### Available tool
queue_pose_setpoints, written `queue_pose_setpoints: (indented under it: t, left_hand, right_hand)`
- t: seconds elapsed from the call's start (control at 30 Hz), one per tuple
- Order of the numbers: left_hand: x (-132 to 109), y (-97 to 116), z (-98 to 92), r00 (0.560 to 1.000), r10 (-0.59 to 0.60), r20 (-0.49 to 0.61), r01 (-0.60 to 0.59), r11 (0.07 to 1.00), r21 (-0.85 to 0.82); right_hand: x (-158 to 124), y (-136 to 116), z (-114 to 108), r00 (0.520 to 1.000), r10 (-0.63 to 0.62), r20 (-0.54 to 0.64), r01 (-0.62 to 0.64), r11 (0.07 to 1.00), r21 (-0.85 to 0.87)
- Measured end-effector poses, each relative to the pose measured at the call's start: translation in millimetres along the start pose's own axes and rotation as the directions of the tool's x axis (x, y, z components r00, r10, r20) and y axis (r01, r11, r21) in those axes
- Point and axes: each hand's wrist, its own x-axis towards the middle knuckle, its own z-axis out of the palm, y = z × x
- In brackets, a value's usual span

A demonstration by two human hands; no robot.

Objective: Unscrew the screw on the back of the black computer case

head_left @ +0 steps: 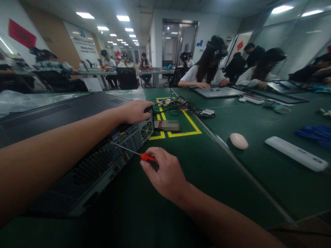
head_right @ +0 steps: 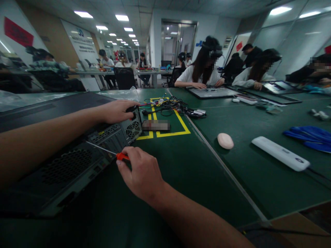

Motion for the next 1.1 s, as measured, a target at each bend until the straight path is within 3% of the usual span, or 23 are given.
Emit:
queue_pose_setpoints:
  t: [0.9, 1.1]
  left_hand:
    - [-1.1, 1.2, -0.2, 1.0, 0.006, -0.002, -0.006, 1.0, -0.011]
    - [0.5, -1.2, 1.8, 1.0, 0.008, -0.008, -0.008, 1.0, 0.006]
  right_hand:
    - [1.1, -4.4, -2.8, 1.0, -0.006, -0.014, 0.006, 1.0, -0.001]
    - [-1.3, -0.9, 1.9, 1.0, 0.004, -0.021, -0.003, 0.996, 0.084]
